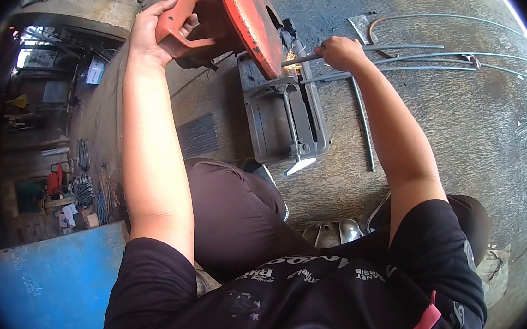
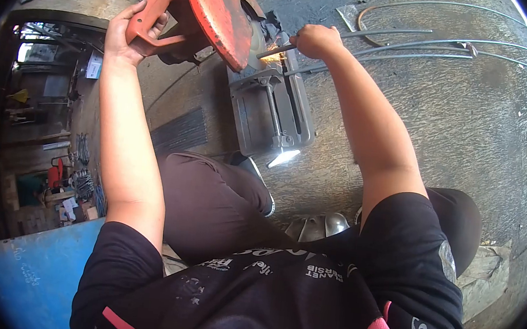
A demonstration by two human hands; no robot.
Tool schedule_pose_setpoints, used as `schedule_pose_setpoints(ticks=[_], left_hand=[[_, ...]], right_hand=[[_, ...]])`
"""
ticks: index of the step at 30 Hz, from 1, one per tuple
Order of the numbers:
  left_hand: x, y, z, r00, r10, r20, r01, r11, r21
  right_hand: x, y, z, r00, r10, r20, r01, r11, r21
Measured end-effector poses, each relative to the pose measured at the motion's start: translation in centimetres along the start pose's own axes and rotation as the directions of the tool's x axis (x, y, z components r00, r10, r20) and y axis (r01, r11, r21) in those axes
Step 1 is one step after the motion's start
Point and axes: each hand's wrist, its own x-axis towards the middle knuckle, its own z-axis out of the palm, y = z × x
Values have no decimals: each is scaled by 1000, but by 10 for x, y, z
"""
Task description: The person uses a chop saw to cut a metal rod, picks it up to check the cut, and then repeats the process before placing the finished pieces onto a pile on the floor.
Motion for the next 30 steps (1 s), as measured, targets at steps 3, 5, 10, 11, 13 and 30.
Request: schedule_pose_setpoints(ticks=[3,5,10,11,13,30], left_hand=[[0,0,-1,1000,2,8,-2,1000,12],[-2,0,3,1000,18,12,-18,1000,19],[-6,0,8,1000,23,-18,-23,999,25],[-4,0,5,1000,11,3,-11,1000,24],[-2,0,1,1000,6,-1,-6,1000,24],[-5,0,6,1000,3,-1,-3,1000,-7]], right_hand=[[1,1,1,1000,-5,10,6,1000,-2],[4,3,4,1000,-9,8,9,1000,3],[4,3,6,1000,-24,-7,24,1000,5],[3,2,4,1000,-25,-6,25,1000,5],[2,1,2,1000,-2,5,2,1000,12],[1,2,4,1000,4,11,-4,999,32]])
